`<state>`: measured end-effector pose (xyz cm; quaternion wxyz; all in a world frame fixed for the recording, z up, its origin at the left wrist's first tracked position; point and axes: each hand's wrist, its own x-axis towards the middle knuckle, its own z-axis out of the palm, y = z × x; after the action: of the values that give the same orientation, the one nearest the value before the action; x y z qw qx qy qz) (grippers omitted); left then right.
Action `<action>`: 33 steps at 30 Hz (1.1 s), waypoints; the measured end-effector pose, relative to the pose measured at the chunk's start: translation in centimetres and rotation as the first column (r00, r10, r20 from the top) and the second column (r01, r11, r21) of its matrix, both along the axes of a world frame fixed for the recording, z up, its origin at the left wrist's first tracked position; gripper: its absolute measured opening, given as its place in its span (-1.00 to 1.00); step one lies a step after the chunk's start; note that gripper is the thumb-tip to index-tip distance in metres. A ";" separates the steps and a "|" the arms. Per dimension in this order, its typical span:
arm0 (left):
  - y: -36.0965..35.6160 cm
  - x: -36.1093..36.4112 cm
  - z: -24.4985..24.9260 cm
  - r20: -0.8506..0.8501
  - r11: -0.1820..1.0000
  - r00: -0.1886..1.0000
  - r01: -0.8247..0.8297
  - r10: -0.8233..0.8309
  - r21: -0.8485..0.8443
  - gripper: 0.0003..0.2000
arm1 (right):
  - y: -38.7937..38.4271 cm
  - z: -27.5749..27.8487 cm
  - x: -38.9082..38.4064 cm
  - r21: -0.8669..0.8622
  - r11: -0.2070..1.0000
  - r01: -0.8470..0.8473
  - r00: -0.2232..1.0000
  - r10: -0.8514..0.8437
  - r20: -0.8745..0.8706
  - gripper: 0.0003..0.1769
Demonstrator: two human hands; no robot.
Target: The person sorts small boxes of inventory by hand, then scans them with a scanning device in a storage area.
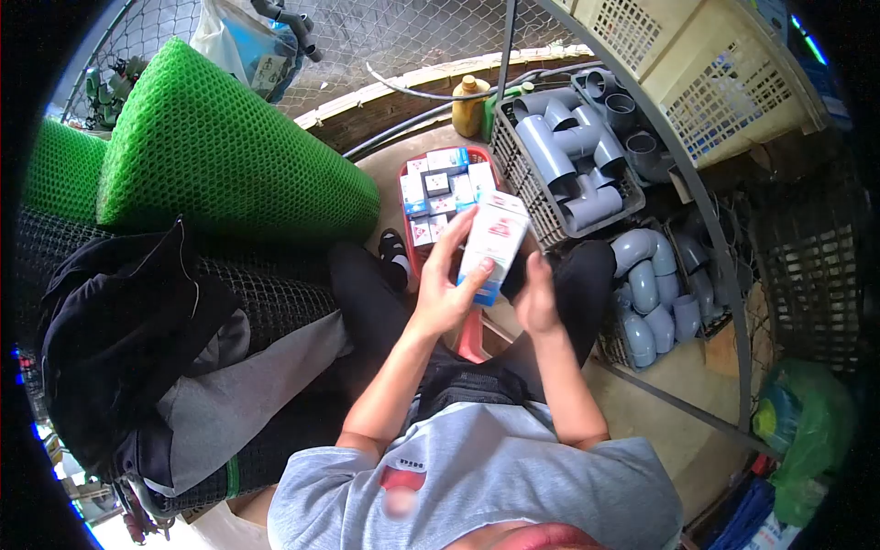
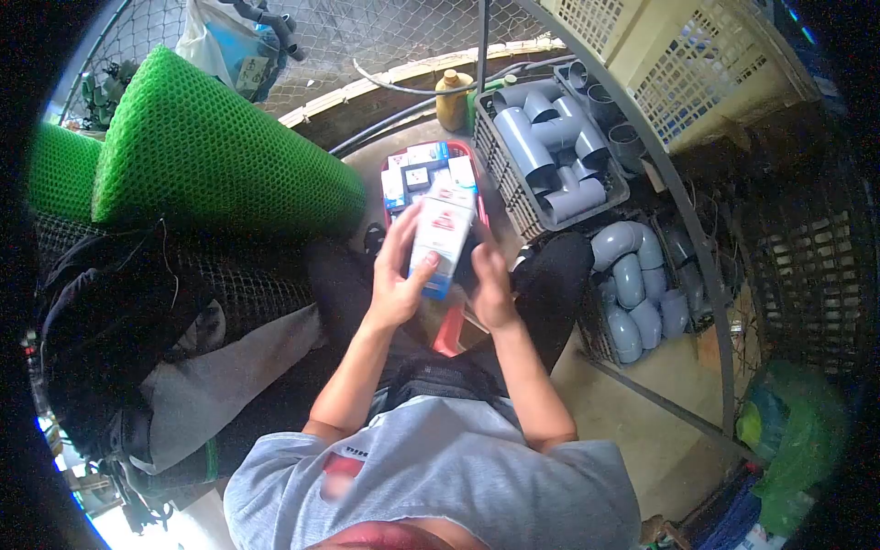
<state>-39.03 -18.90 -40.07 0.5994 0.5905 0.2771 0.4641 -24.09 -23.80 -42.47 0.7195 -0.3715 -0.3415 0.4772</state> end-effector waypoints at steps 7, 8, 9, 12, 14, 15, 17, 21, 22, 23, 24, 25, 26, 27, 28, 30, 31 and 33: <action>2.2 -1.6 -1.8 0.082 0.958 0.962 0.270 -0.262 -0.099 0.15 | -0.4 -0.3 1.2 -0.056 0.998 0.022 0.952 -0.038 -0.304 -0.19; 1.8 -2.1 -3.2 -0.086 0.949 0.945 0.312 -0.315 -0.054 0.09 | -0.5 -0.7 1.3 -0.035 0.999 0.009 0.943 -0.021 -0.333 -0.17; 1.1 -2.5 -3.6 -0.253 0.933 0.901 0.360 -0.352 -0.015 0.05 | -0.6 -0.9 1.4 -0.014 1.000 -0.002 0.933 -0.004 -0.361 -0.14; -0.7 -1.3 -5.1 -0.421 0.940 0.849 0.340 -0.320 -0.028 -0.15 | 0.1 1.9 1.5 0.087 0.991 -0.101 0.865 0.131 -0.484 -0.08; -0.1 -1.5 -6.8 -0.383 0.983 0.907 0.183 -0.174 -0.012 -0.34 | 0.0 1.4 1.6 0.057 0.996 -0.066 0.841 0.086 -0.535 -0.09; 0.4 -1.5 -6.5 -0.307 0.997 0.952 0.025 0.000 0.077 -0.42 | 0.1 1.1 1.7 0.032 0.999 -0.036 0.814 0.048 -0.579 -0.09; 1.7 -2.1 -5.9 -0.073 0.962 0.968 -0.246 0.239 -0.118 -0.50 | 0.2 0.9 2.6 0.136 0.989 -0.064 0.822 0.129 -0.555 -0.12; 4.2 -1.0 1.4 0.536 0.982 0.836 -0.013 0.115 -0.190 -0.54 | -0.1 1.2 1.8 0.156 0.981 -0.114 0.706 0.190 -0.682 -0.14; 4.5 -1.0 2.1 0.264 0.990 0.958 -0.131 0.114 0.048 -0.53 | -0.2 1.2 1.4 0.139 0.980 -0.145 0.691 0.201 -0.695 -0.15; 4.8 -1.1 2.8 -0.027 0.937 0.983 -0.165 0.182 0.307 -0.49 | -0.4 1.2 1.1 0.122 0.977 -0.177 0.676 0.211 -0.706 -0.15; 4.8 0.3 4.2 -0.120 0.894 0.978 -0.103 0.171 0.436 -0.37 | -0.6 0.3 1.0 0.100 0.977 -0.189 0.761 0.211 -0.614 -0.19; 4.1 1.1 5.2 -0.271 0.866 0.948 -0.012 0.170 0.500 -0.33 | -0.7 -0.2 0.7 -0.025 0.984 -0.176 0.805 0.129 -0.579 -0.25; 3.2 1.6 5.8 -0.345 0.878 0.938 0.178 -0.016 0.444 -0.28 | -0.6 -0.7 0.1 -0.057 0.990 -0.127 0.821 0.073 -0.567 -0.28; 2.2 3.0 5.3 -0.397 0.812 0.917 0.251 -0.027 0.526 -0.25 | -0.1 -0.1 -0.6 -0.086 0.993 -0.075 0.834 0.016 -0.551 -0.30; 1.1 4.0 5.0 -0.439 0.735 0.896 0.259 0.059 0.627 -0.26 | 0.2 0.8 -0.6 -0.021 0.998 -0.065 0.738 0.034 -0.674 -0.32; -0.3 3.6 4.5 -0.460 0.708 0.883 0.384 -0.094 0.592 -0.33 | -0.1 0.2 1.0 -0.019 0.998 -0.062 0.751 0.034 -0.660 -0.30; -0.8 3.4 3.9 -0.445 0.712 0.879 0.423 -0.172 0.561 -0.38 | 0.1 1.0 1.9 -0.025 0.995 -0.100 0.811 0.067 -0.582 -0.29; -1.0 2.7 3.1 -0.377 0.710 0.868 0.486 -0.324 0.509 -0.50 | -0.6 0.5 3.3 -0.099 0.984 -0.146 0.732 0.040 -0.680 -0.25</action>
<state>-36.37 -19.86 -37.00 0.4322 0.8483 0.0580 0.3004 -20.79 -24.40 -41.99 0.7403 -0.2070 -0.0398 0.6384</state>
